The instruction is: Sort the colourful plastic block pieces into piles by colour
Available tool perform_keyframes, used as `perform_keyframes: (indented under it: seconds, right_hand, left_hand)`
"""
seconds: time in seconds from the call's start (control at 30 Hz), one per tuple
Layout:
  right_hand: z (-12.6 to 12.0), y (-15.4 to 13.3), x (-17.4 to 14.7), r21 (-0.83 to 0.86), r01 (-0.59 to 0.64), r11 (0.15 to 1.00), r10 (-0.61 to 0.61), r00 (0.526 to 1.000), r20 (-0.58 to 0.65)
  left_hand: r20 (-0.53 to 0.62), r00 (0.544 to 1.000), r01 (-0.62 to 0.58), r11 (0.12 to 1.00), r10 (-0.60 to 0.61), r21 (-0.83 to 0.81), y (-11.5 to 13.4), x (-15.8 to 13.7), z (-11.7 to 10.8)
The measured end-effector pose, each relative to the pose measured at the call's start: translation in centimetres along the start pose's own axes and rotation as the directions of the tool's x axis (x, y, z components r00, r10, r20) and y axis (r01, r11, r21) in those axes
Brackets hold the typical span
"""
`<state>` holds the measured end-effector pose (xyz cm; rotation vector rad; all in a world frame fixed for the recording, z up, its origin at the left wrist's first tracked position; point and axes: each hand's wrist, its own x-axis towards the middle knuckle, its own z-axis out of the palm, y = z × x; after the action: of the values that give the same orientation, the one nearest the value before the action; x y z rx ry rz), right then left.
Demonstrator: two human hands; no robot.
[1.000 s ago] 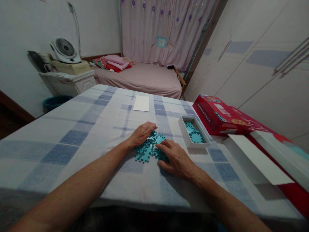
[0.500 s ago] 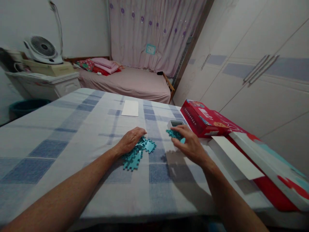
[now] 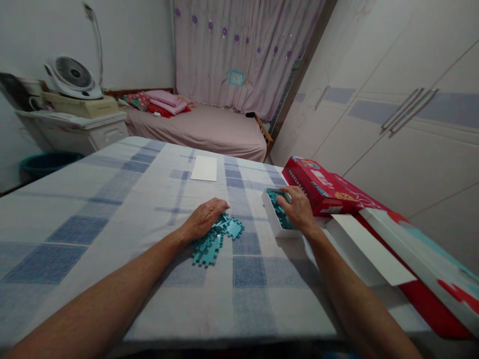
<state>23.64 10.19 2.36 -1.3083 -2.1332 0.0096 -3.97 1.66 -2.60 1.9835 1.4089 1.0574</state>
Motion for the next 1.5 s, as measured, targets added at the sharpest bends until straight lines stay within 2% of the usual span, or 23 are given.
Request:
perform_keyframes:
  seconds: [0.13, 0.2, 0.33, 0.43, 0.53, 0.73, 0.83, 0.97, 1.07, 1.13, 1.2, 1.27, 1.37, 1.5]
  right_hand:
    - [-0.8, -3.0, -1.0, 0.145, 0.167, 0.975, -0.174, 0.984, 0.043]
    - [-0.8, -3.8, -0.9, 0.110, 0.202, 0.973, -0.212, 0.974, 0.081]
    - [0.3, -2.3, 0.2, -0.115, 0.102, 0.988, -0.084, 0.986, 0.146]
    - [1.3, -0.1, 0.6, -0.192, 0.043, 0.980, -0.005, 0.981, 0.194]
    - [1.6, 0.8, 0.5, -0.235, 0.029, 0.972, 0.018, 0.981, 0.195]
    - [1.4, 0.4, 0.1, -0.324, 0.046, 0.945, 0.025, 0.977, 0.212]
    - [1.6, 0.9, 0.1, -0.239, 0.062, 0.969, -0.009, 0.976, 0.215]
    - [1.3, 1.4, 0.0, -0.086, 0.064, 0.994, -0.055, 0.993, 0.102]
    - [0.4, -0.3, -0.5, 0.008, 0.116, 0.993, -0.116, 0.993, -0.034]
    - [-0.1, -2.6, -1.4, 0.148, 0.177, 0.973, -0.169, 0.983, -0.069]
    - [0.2, -5.1, -2.5, 0.309, 0.225, 0.924, -0.239, 0.971, 0.007]
    - [1.1, -7.3, -3.9, 0.396, 0.241, 0.886, -0.324, 0.933, 0.156]
    - [3.0, -8.9, -5.4, 0.320, 0.245, 0.915, -0.349, 0.879, 0.325]
    - [4.1, -8.5, -6.0, 0.211, 0.210, 0.955, -0.276, 0.890, 0.363]
  left_hand:
    - [-0.025, 0.999, 0.022, 1.000, -0.022, -0.010, -0.2, 0.1, 0.0]
    - [-0.014, 1.000, 0.012, 1.000, -0.012, 0.003, -0.1, 0.1, 0.0]
    - [0.022, 1.000, -0.006, 0.999, 0.005, 0.043, 0.3, 0.0, -0.2]
    - [0.041, 0.999, -0.024, 0.998, 0.022, 0.058, 0.3, 0.0, -0.1]
    - [0.045, 0.998, -0.036, 0.997, 0.033, 0.062, -0.1, 0.0, 0.0]
    - [0.054, 0.998, -0.019, 0.998, 0.015, 0.062, 0.0, -0.1, -0.1]
    - [0.054, 0.999, -0.008, 0.999, 0.005, 0.054, 0.4, -0.1, -0.1]
    - [0.010, 1.000, 0.026, 1.000, -0.026, 0.006, 0.5, -0.1, -0.1]
    - [-0.008, 0.999, 0.035, 0.999, -0.035, -0.031, 0.4, 0.0, -0.1]
    - [-0.022, 0.999, 0.043, 0.997, -0.044, -0.061, 0.2, 0.0, -0.1]
    - [-0.054, 0.997, 0.050, 0.992, -0.057, -0.116, 0.1, 0.0, -0.1]
    - [-0.084, 0.993, 0.059, 0.974, -0.079, -0.221, 0.0, 0.1, -0.1]
    - [-0.079, 0.984, 0.111, 0.903, -0.157, -0.414, -0.1, 0.1, 0.0]
    - [-0.040, 0.959, 0.213, 0.805, -0.281, -0.553, 0.1, 0.2, 0.2]
